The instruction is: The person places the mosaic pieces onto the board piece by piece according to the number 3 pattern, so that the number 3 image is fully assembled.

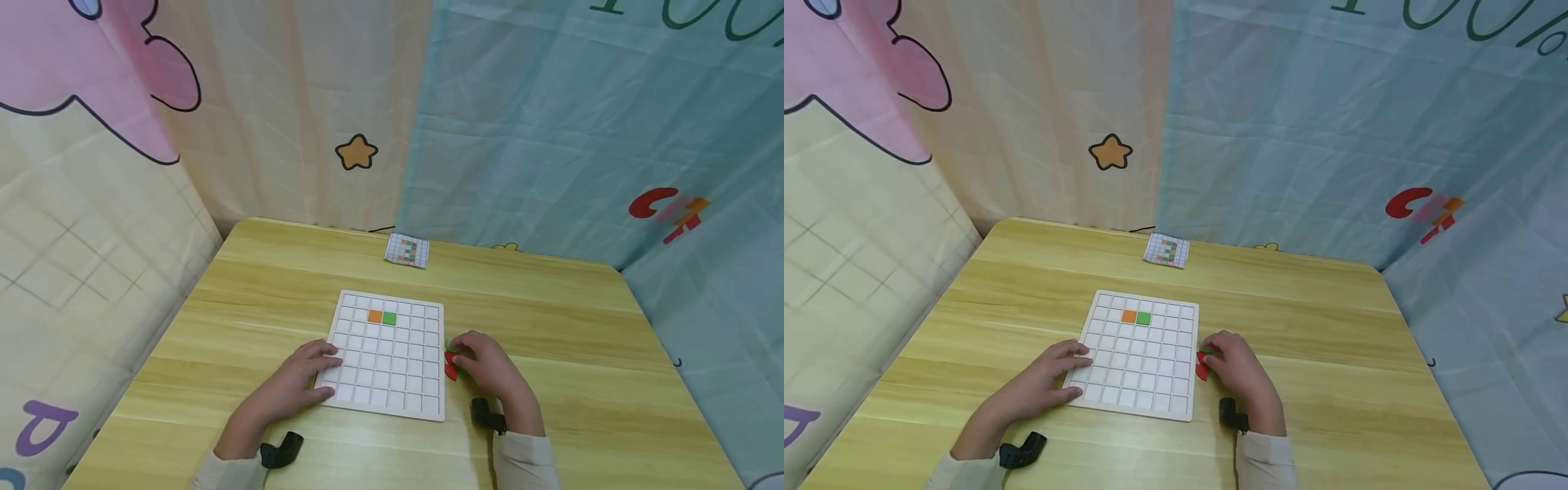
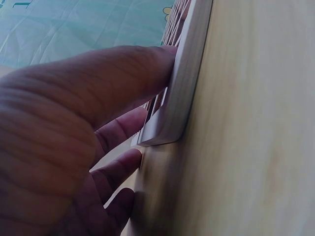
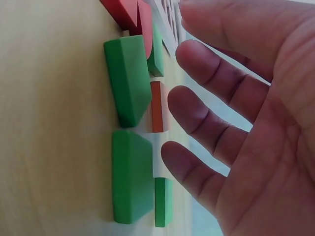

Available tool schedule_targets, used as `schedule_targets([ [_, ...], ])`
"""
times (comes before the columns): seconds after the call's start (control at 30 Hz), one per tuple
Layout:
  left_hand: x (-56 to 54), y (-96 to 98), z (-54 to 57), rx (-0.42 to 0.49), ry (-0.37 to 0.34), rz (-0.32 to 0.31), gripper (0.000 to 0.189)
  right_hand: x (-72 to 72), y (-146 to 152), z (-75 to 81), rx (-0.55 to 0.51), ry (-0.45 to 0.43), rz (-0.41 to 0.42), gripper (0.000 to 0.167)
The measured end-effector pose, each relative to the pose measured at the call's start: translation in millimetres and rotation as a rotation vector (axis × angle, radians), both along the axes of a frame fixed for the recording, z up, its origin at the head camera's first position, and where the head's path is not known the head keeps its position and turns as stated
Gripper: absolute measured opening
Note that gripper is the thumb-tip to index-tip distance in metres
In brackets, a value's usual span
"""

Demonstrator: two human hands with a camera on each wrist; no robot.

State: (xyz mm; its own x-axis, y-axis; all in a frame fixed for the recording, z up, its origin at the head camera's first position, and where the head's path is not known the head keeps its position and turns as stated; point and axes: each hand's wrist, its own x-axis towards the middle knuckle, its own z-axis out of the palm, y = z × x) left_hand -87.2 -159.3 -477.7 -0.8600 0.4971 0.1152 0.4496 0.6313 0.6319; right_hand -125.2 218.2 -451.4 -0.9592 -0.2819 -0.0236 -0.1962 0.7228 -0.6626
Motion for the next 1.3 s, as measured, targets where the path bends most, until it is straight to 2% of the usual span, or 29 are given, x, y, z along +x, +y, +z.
schedule_targets([
  [0.23,0.2,0.4,-1.6,0.002,0.014,-0.004,0.046,-0.5,-0.4,-0.9,-0.008,-0.006,0.018,0.013],
  [0.4,0.4,0.2,0.0,-0.009,0.009,0.000,0.046,-1.6,-1.8,-3.1,0.031,0.014,0.035,0.013],
  [0.7,-0.2,0.3,1.2,-0.013,-0.017,0.007,0.046,-3.0,-2.7,-3.6,0.095,0.037,0.000,0.013],
  [0.87,0.4,0.7,1.1,-0.014,-0.030,0.013,0.046,-2.4,-2.1,-5.4,0.081,0.058,-0.003,0.013],
  [1.03,1.0,0.6,-0.1,-0.015,0.008,0.008,0.046,-2.2,-1.1,-6.3,0.073,0.062,-0.007,0.013],
  [1.1,0.7,0.5,-0.5,-0.015,0.019,0.003,0.046,-2.2,-1.4,-5.7,0.060,0.049,-0.013,0.013],
  [1.3,-0.5,0.8,1.0,-0.017,-0.010,0.006,0.047,-1.3,-2.3,-4.5,0.028,0.012,-0.010,0.013],
])
